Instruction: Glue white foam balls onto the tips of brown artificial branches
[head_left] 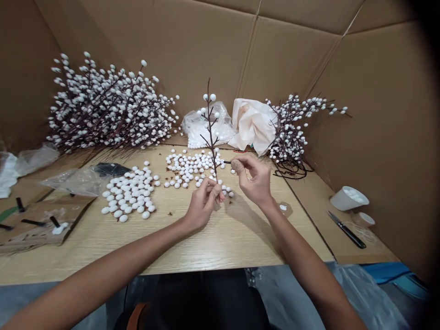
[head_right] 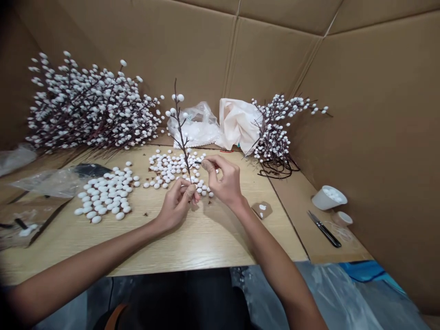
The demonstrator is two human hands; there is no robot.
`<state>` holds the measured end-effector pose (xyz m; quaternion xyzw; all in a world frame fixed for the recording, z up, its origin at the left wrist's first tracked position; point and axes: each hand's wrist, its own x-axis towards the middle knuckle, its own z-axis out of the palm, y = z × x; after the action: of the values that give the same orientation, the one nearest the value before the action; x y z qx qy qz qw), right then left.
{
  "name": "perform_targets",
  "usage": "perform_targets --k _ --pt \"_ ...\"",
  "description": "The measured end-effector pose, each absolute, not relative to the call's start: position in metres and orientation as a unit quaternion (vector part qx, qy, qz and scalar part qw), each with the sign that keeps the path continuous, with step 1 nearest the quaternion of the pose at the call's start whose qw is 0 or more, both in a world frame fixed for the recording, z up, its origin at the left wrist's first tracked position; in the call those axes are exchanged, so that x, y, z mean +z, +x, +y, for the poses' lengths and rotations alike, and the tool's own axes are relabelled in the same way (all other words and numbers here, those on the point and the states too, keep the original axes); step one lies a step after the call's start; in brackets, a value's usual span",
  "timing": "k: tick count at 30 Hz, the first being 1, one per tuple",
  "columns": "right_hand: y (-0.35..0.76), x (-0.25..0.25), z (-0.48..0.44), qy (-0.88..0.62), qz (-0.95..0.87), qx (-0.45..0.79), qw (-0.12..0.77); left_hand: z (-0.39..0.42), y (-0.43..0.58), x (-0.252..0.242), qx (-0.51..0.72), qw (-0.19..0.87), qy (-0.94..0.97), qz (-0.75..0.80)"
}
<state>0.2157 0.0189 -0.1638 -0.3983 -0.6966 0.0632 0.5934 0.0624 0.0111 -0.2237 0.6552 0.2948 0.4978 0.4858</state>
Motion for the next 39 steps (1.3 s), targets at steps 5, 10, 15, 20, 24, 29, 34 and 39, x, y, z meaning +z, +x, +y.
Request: perform_targets --k 5,10,15,20,24,29,34,39 --pt "0.216 -0.165 0.018 -0.395 -0.69 0.062 0.603 0.011 0.063 -0.223 0.5 0.483 0.657 0.293" --pt "0.215 -0.164 0.017 -0.386 -0.68 0.053 0.621 0.01 0.062 -0.223 0.503 0.486 0.654 0.29" --pt "0.217 -0.163 0.015 -0.391 -0.662 0.047 0.638 0.01 0.062 -0.223 0.501 0.485 0.656 0.288" --pt "0.221 -0.157 0.016 -0.381 -0.603 0.038 0.7 0.01 0.062 -0.224 0.492 0.489 0.658 0.293" --pt "0.222 -0.152 0.015 -0.375 -0.571 0.023 0.73 0.009 0.062 -0.224 0.487 0.488 0.664 0.289" --pt "0.221 -0.151 0.012 -0.366 -0.568 0.021 0.737 0.007 0.062 -0.223 0.484 0.495 0.665 0.281" --pt "0.223 -0.149 0.014 -0.38 -0.542 0.009 0.749 0.005 0.062 -0.221 0.468 0.497 0.679 0.269" --pt "0.225 -0.147 0.016 -0.368 -0.54 0.027 0.756 0.003 0.062 -0.218 0.437 0.498 0.7 0.267"
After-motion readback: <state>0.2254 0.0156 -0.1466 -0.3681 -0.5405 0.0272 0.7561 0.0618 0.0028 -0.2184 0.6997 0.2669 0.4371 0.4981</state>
